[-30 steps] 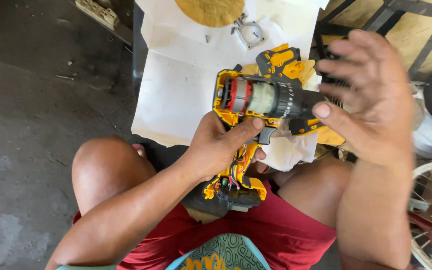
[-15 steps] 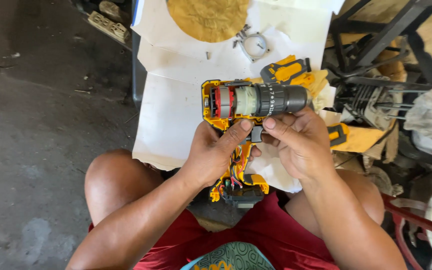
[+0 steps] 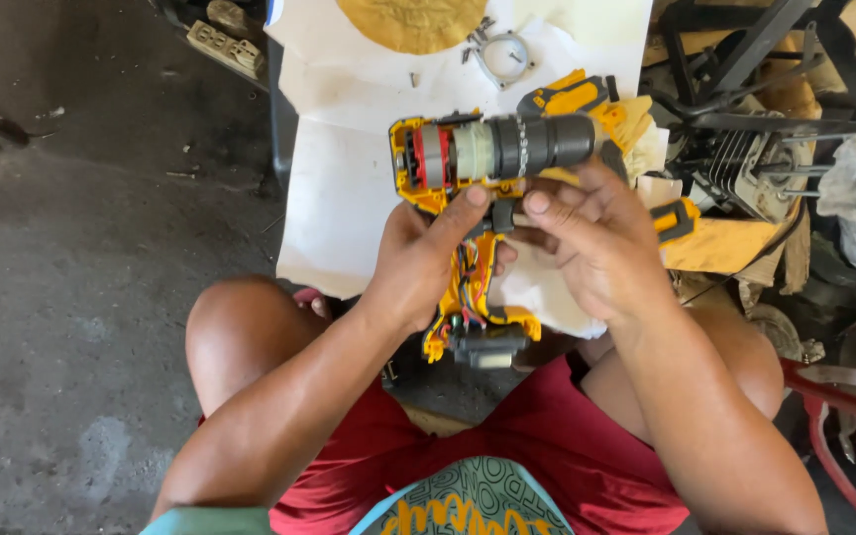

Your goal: The person sits on the floor and works on a disassembled yellow and black cordless drill. They manipulate the internal motor and wiring, then reattach the black trigger mechanism to the drill body.

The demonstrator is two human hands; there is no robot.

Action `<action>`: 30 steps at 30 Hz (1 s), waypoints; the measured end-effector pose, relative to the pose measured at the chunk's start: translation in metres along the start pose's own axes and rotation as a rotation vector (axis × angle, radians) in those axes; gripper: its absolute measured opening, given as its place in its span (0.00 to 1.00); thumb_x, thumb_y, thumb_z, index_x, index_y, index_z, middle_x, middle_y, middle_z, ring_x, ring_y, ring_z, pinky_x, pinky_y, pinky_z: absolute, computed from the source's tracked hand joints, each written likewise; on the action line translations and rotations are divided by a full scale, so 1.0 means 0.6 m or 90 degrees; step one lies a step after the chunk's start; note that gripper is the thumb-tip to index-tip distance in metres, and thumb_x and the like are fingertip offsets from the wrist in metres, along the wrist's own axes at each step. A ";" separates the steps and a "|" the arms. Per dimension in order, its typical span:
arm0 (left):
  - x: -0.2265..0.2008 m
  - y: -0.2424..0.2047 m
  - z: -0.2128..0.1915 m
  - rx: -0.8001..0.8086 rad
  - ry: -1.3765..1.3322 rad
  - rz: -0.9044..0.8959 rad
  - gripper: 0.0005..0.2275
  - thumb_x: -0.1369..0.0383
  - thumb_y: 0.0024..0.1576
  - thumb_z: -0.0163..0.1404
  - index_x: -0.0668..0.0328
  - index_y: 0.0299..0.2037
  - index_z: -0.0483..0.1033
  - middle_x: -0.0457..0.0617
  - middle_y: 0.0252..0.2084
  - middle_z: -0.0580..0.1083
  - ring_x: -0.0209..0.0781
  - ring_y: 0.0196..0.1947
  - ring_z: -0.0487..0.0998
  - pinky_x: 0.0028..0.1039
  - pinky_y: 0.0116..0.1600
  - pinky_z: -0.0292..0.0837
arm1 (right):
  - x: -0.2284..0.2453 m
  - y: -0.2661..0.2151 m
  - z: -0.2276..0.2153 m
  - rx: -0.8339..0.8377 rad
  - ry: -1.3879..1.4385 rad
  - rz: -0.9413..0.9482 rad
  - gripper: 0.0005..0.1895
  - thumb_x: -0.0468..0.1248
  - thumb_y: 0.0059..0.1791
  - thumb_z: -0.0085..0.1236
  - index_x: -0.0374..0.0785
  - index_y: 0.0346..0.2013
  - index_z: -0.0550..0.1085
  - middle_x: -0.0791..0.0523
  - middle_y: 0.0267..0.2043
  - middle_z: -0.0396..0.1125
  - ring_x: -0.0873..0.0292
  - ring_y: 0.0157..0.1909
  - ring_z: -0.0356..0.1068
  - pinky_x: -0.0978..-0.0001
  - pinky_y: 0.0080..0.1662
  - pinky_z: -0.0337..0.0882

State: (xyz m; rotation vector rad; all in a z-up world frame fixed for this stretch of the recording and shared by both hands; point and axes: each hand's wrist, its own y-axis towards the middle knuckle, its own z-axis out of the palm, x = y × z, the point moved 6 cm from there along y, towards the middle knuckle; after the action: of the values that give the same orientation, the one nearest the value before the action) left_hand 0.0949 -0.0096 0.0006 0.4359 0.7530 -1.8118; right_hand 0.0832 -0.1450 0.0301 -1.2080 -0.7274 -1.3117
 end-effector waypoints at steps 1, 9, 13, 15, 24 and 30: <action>0.000 -0.003 -0.003 0.001 0.001 0.003 0.14 0.66 0.58 0.59 0.75 0.39 0.74 0.63 0.26 0.76 0.56 0.24 0.83 0.42 0.29 0.86 | 0.002 -0.003 -0.017 0.002 0.001 -0.002 0.22 0.31 0.46 0.66 0.37 0.53 0.71 0.51 0.41 0.75 0.58 0.40 0.78 0.65 0.41 0.83; -0.024 -0.015 -0.021 -0.009 0.028 -0.006 0.24 0.55 0.49 0.58 0.71 0.46 0.76 0.61 0.36 0.77 0.54 0.27 0.83 0.40 0.30 0.83 | 0.042 -0.091 -0.043 0.149 -0.147 -0.051 0.35 0.51 0.45 0.63 0.43 0.63 0.64 0.49 0.57 0.67 0.49 0.58 0.69 0.57 0.56 0.72; -0.036 -0.031 -0.012 -0.049 0.058 0.011 0.21 0.56 0.50 0.57 0.69 0.44 0.76 0.55 0.29 0.73 0.48 0.23 0.81 0.36 0.25 0.80 | -0.013 -0.147 0.003 0.183 -0.195 0.010 0.55 0.58 0.34 0.67 0.46 0.70 0.54 0.41 0.65 0.59 0.46 0.65 0.64 0.60 0.50 0.74; -0.043 -0.036 -0.005 -0.058 0.079 0.038 0.14 0.62 0.56 0.55 0.71 0.37 0.78 0.57 0.24 0.76 0.47 0.19 0.79 0.35 0.22 0.81 | -0.038 -0.153 0.034 0.267 0.040 0.076 0.60 0.51 0.38 0.76 0.39 0.74 0.48 0.44 0.66 0.63 0.45 0.54 0.74 0.45 0.56 0.76; -0.033 -0.002 -0.015 -0.010 0.091 0.019 0.17 0.61 0.59 0.52 0.73 0.44 0.78 0.57 0.36 0.80 0.44 0.22 0.80 0.31 0.25 0.79 | -0.100 -0.084 -0.012 0.157 -0.124 0.034 0.44 0.41 0.41 0.68 0.34 0.70 0.62 0.55 0.55 0.69 0.61 0.51 0.71 0.70 0.46 0.72; -0.005 0.029 -0.013 0.079 0.000 -0.054 0.23 0.56 0.59 0.53 0.72 0.52 0.75 0.60 0.46 0.80 0.44 0.31 0.82 0.33 0.35 0.83 | 0.020 -0.062 -0.031 0.254 -0.629 -0.079 0.48 0.52 0.39 0.67 0.45 0.71 0.60 0.54 0.65 0.70 0.54 0.61 0.75 0.57 0.56 0.76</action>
State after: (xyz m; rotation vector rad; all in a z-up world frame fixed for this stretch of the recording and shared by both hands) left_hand 0.1119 -0.0061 -0.0079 0.4915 0.6693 -1.9449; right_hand 0.0457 -0.1603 0.0452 -1.4582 -1.6916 -0.5373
